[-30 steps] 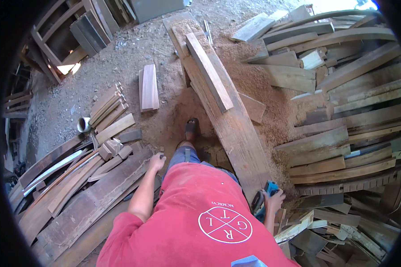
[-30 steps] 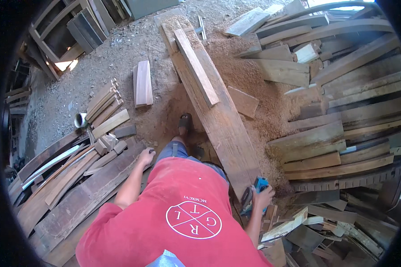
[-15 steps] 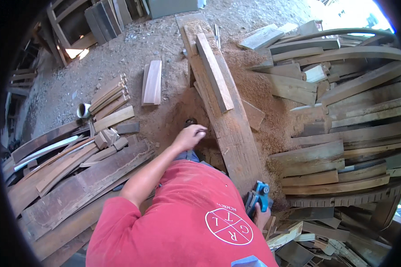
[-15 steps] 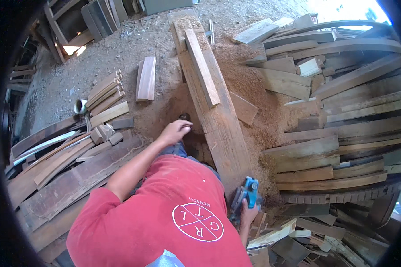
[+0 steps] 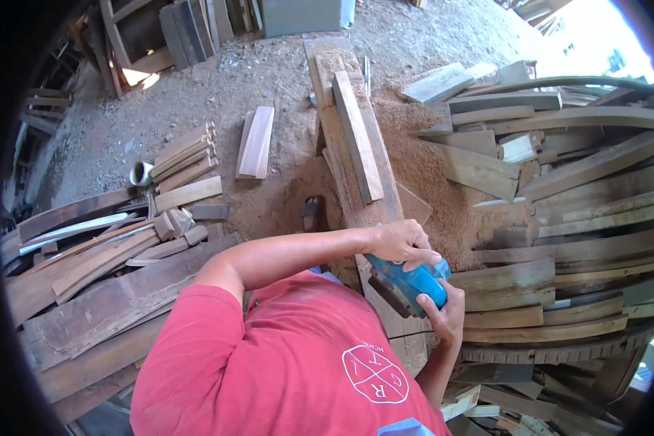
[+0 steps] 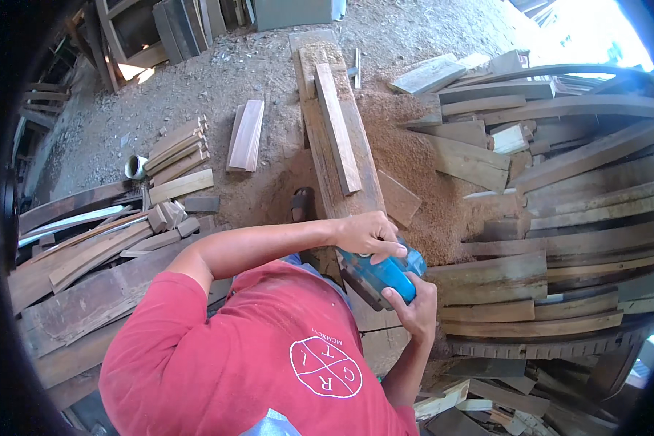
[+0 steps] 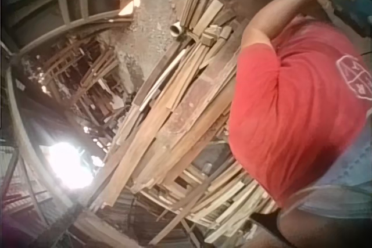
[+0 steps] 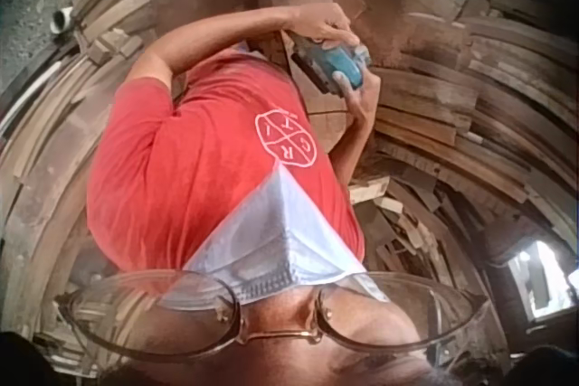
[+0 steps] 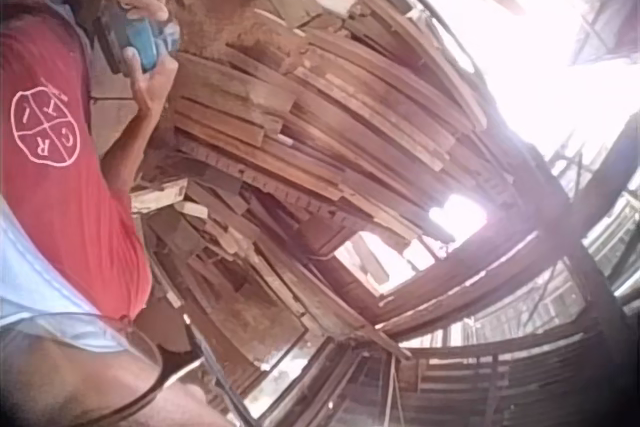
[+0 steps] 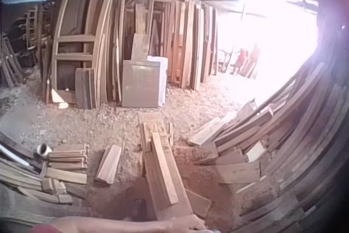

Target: The person uses a circular saw to cut a wooden block, measures the block with a ruler, and smooths the surface of a long wooden plank using an electric hand planer.

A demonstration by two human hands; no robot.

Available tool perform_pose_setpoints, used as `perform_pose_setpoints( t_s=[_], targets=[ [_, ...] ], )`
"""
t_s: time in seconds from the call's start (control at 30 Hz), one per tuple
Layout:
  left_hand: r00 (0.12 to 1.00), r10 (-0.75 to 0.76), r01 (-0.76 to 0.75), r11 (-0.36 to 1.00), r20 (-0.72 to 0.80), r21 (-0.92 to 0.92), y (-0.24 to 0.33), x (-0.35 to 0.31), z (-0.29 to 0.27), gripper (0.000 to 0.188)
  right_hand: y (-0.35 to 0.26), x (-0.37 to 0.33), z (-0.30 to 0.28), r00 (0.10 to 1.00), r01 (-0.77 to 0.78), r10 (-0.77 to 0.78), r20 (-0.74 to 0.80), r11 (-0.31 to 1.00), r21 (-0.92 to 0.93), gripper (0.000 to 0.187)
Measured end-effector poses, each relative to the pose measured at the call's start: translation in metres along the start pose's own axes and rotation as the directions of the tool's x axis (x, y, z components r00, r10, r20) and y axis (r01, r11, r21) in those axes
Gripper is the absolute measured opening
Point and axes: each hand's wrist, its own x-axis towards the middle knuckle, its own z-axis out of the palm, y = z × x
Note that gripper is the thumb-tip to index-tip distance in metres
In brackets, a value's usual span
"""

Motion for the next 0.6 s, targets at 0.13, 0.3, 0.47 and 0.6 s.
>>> perform_pose_setpoints(
  t_s=[0.13, 0.3, 0.47, 0.6],
  targets=[
    [0.997, -0.065, 0.065, 0.998, 0.040, -0.009, -0.010, -0.002, -0.030, 0.068, -0.012, 0.035, 0.001, 0.999, 0.023, -0.020, 0.045, 0.998, -0.059, 0.046],
    [0.955, -0.296, 0.294, 0.954, -0.026, -0.060, 0.000, 0.001, -0.061, 0.070, -0.025, 0.070, 0.016, 0.996, -0.068, 0.067, -0.058, 0.998, -0.015, 0.045],
    [0.671, -0.219, 0.326, 0.945, -0.709, 0.017, -0.041, 0.018, -0.059, 0.071, -0.046, 0.099, 0.062, 0.952, -0.228, 0.192, -0.238, 0.965, -0.133, 0.045],
    [0.713, -0.313, 0.279, 0.948, -0.628, -0.155, -0.075, 0.020, -0.090, 0.061, -0.024, 0.132, 0.067, 0.981, -0.122, 0.093, -0.169, 0.978, -0.169, 0.042]
  ],
)
